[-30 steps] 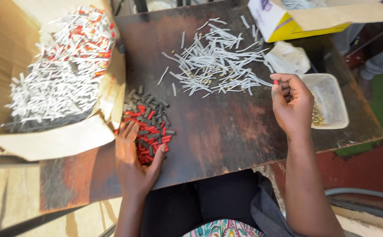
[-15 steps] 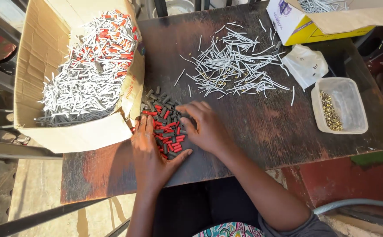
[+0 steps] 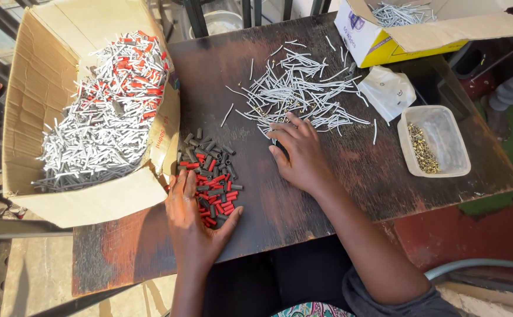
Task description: Assembling metal nails into plastic wall anchors by hand on a workbench
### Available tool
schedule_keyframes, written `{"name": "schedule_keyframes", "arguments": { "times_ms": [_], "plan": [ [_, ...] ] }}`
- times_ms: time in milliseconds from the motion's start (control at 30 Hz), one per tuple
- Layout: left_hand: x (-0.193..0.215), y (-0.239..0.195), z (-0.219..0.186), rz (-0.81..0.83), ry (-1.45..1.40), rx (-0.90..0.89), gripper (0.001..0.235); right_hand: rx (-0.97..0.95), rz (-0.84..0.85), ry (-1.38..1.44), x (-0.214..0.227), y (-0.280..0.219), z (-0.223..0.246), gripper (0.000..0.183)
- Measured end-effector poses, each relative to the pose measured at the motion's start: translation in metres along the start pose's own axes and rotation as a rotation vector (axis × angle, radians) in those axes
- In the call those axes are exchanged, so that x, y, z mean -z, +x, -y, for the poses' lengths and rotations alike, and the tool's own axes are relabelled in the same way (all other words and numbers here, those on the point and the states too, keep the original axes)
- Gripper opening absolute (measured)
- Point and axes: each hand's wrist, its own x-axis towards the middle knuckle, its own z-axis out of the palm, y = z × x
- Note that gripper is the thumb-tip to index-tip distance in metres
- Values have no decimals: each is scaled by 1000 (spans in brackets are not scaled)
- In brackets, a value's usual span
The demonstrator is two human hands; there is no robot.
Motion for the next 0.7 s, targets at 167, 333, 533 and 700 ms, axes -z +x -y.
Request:
{"name": "schedule_keyframes", "arguments": {
  "times_ms": [167, 333, 533, 700],
  "plan": [
    [4, -5, -5, -71, 61, -5, 89, -117, -177, 52, 33, -45, -24, 41],
    [3, -7, -8, -75, 123, -14, 83, -288, -307, -101, 57, -79, -59, 57],
    [-3, -9, -28, -285, 262, -118, 63, -533, -46, -39, 55, -65, -77, 84],
    [-21, 15, -87, -64, -314, -60, 49, -469, -170, 18, 53, -48, -104, 74]
  ]
}}
